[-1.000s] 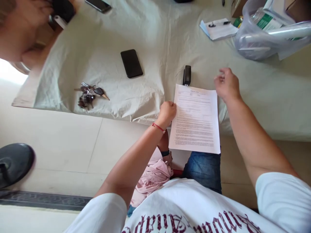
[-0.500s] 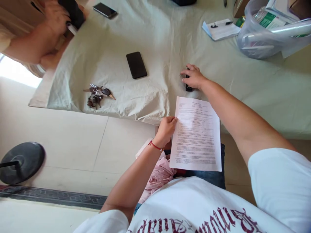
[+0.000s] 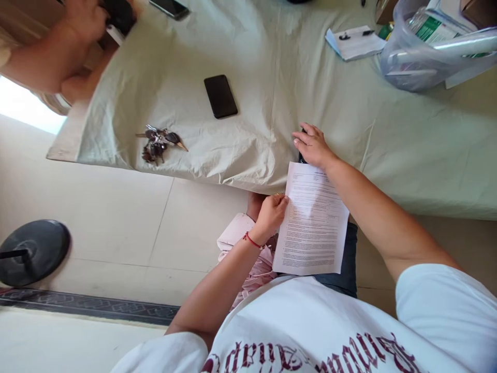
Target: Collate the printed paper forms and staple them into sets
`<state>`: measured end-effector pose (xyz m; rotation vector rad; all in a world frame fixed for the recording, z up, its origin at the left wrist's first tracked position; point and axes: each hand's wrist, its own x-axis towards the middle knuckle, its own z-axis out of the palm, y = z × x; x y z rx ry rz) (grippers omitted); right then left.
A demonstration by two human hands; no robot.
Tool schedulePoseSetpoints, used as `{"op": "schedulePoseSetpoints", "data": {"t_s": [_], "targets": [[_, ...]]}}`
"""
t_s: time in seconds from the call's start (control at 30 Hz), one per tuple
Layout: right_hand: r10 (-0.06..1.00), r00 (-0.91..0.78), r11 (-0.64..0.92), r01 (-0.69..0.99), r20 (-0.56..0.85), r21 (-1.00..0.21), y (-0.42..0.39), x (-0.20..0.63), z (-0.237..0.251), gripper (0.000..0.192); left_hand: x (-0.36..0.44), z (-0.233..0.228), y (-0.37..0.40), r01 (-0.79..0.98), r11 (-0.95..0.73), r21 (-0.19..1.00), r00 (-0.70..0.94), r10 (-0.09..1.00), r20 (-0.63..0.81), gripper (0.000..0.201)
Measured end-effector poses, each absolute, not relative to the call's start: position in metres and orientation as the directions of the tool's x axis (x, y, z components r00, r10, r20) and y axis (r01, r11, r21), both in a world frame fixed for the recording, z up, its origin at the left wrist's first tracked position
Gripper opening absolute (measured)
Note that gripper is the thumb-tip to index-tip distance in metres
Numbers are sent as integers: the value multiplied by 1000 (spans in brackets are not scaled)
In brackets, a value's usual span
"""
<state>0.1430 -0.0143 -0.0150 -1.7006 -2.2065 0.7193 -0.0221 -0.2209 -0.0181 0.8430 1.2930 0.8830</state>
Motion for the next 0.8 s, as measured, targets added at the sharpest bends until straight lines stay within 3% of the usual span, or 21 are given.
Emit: {"op": "schedulePoseSetpoints", "data": {"t_s": [0.27,0.57,0.8], "targets": [[968,-229,135,817,-101,-561,-27,143,-17,53,-21,-15,-225,3,497,868,37,867,-497,27],[981,-178,121,876,-79,-467,-1,137,-1,57,-22,-13,-226,50,445,894,51,893,-447,29],[965,-214,131,894,-151,-428,7,119,-12,55,-18,-5,-219,195,375,906,-13,925,-380,41]]}}
